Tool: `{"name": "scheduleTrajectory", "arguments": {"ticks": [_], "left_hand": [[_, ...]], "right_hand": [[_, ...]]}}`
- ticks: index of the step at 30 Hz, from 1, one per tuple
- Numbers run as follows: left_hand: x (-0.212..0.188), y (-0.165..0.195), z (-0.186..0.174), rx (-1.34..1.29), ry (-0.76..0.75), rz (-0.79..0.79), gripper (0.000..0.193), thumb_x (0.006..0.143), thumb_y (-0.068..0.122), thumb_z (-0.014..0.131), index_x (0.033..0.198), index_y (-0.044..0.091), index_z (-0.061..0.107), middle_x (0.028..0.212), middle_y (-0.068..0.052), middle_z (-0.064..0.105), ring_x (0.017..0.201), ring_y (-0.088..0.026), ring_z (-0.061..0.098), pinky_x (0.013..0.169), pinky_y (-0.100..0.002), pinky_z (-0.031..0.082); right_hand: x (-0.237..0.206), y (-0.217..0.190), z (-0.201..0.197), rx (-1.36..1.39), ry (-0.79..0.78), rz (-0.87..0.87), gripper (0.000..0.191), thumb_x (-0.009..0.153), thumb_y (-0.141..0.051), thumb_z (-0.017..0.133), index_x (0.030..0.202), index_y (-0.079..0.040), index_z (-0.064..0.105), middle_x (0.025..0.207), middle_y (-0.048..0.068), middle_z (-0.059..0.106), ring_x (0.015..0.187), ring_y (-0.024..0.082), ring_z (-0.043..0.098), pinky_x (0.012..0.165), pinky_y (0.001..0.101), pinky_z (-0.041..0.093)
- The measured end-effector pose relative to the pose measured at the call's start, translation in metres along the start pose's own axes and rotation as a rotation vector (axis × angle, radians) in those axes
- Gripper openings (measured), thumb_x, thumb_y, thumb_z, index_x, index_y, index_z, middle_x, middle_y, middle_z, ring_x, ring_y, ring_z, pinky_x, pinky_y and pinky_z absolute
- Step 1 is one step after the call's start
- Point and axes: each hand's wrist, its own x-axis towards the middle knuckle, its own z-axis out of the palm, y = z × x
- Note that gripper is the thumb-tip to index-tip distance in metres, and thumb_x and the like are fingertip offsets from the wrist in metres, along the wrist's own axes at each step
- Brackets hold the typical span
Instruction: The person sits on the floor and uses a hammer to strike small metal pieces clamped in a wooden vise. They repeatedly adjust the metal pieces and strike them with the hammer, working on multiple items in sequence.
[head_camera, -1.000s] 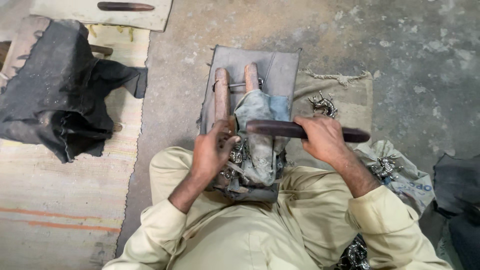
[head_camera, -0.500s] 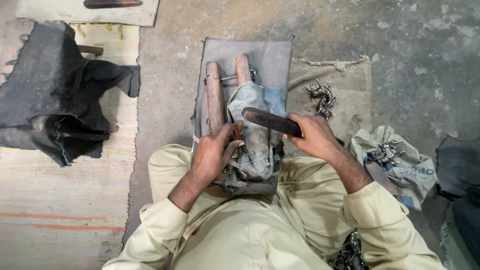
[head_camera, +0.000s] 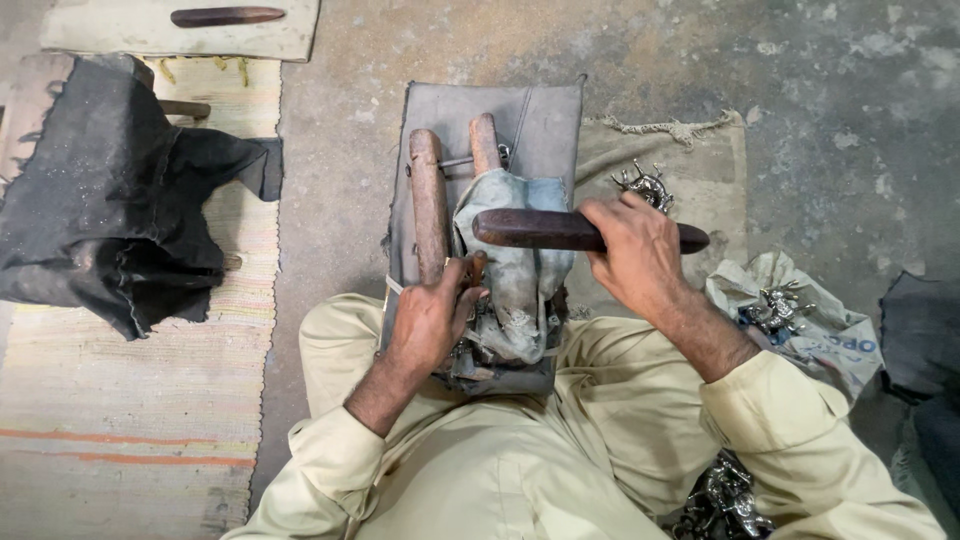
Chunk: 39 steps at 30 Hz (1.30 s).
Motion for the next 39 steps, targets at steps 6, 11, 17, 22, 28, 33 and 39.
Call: {"name": "scheduleTrajectory", "arguments": {"ticks": [6, 11, 17, 22, 28, 33, 39], "left_hand": [[-0.002, -0.001, 0.003, -0.002, 0.004, -0.002, 0.034, 0.097, 0.027, 0.072, 0.117, 0.004, 0.057, 0.057, -0.018, 0.061, 0.052, -0.04, 0.064, 0.048, -0.051, 0.049], [0.0, 0.0, 0.002, -0.011, 0.027, 0.022, 0.032, 0.097, 0.027, 0.071, 0.117, 0.006, 0.058, 0.061, -0.018, 0.064, 0.053, -0.039, 0.065, 0.048, -0.05, 0.049], [0.004, 0.004, -0.003, -0.021, -0.034, -0.025, 0.036, 0.096, 0.027, 0.071, 0.121, 0.005, 0.058, 0.062, -0.019, 0.066, 0.052, -0.038, 0.066, 0.048, -0.05, 0.051], [0.005, 0.007, -0.01, -0.058, -0.009, 0.019, 0.038, 0.096, 0.026, 0.069, 0.126, 0.006, 0.058, 0.069, -0.019, 0.07, 0.055, -0.039, 0.069, 0.05, -0.05, 0.053], [0.005, 0.007, -0.014, -0.072, 0.014, 0.029, 0.036, 0.097, 0.026, 0.07, 0.125, 0.007, 0.058, 0.078, -0.02, 0.072, 0.067, -0.041, 0.071, 0.057, -0.05, 0.055], [0.004, 0.007, -0.015, -0.054, -0.065, -0.061, 0.036, 0.096, 0.028, 0.072, 0.122, 0.008, 0.059, 0.074, -0.02, 0.072, 0.067, -0.043, 0.07, 0.057, -0.051, 0.054], [0.005, 0.007, -0.02, -0.027, -0.075, -0.054, 0.039, 0.095, 0.029, 0.073, 0.124, 0.006, 0.059, 0.072, -0.021, 0.07, 0.065, -0.044, 0.069, 0.057, -0.052, 0.053]], "right_hand": [[0.004, 0.002, -0.005, 0.032, -0.005, -0.152, 0.049, 0.064, -0.001, 0.075, 0.112, -0.005, 0.065, 0.101, 0.015, 0.072, 0.092, 0.036, 0.067, 0.102, 0.0513, 0.047], [0.003, 0.005, -0.003, 0.005, -0.075, -0.072, 0.044, 0.068, -0.002, 0.076, 0.11, -0.007, 0.067, 0.095, 0.013, 0.072, 0.093, 0.038, 0.068, 0.1, 0.0491, 0.048], [0.001, 0.005, 0.003, 0.077, -0.054, 0.017, 0.035, 0.074, -0.003, 0.076, 0.107, -0.008, 0.066, 0.09, 0.014, 0.07, 0.093, 0.036, 0.066, 0.093, 0.0496, 0.05], [0.0, 0.006, 0.011, 0.077, -0.037, 0.049, 0.037, 0.074, -0.003, 0.077, 0.109, -0.007, 0.066, 0.085, 0.014, 0.068, 0.093, 0.038, 0.065, 0.087, 0.0504, 0.049], [0.0, 0.008, 0.014, 0.1, -0.018, 0.051, 0.031, 0.074, -0.004, 0.077, 0.103, -0.007, 0.064, 0.087, 0.015, 0.066, 0.092, 0.038, 0.065, 0.081, 0.0503, 0.049], [-0.003, 0.006, 0.01, 0.096, -0.009, 0.036, 0.035, 0.072, -0.001, 0.074, 0.105, -0.009, 0.065, 0.084, 0.012, 0.067, 0.091, 0.038, 0.064, 0.081, 0.0497, 0.049], [-0.001, 0.002, 0.006, 0.019, -0.006, -0.026, 0.037, 0.069, 0.001, 0.074, 0.104, -0.008, 0.066, 0.087, 0.013, 0.067, 0.089, 0.038, 0.065, 0.082, 0.0489, 0.051]]}}
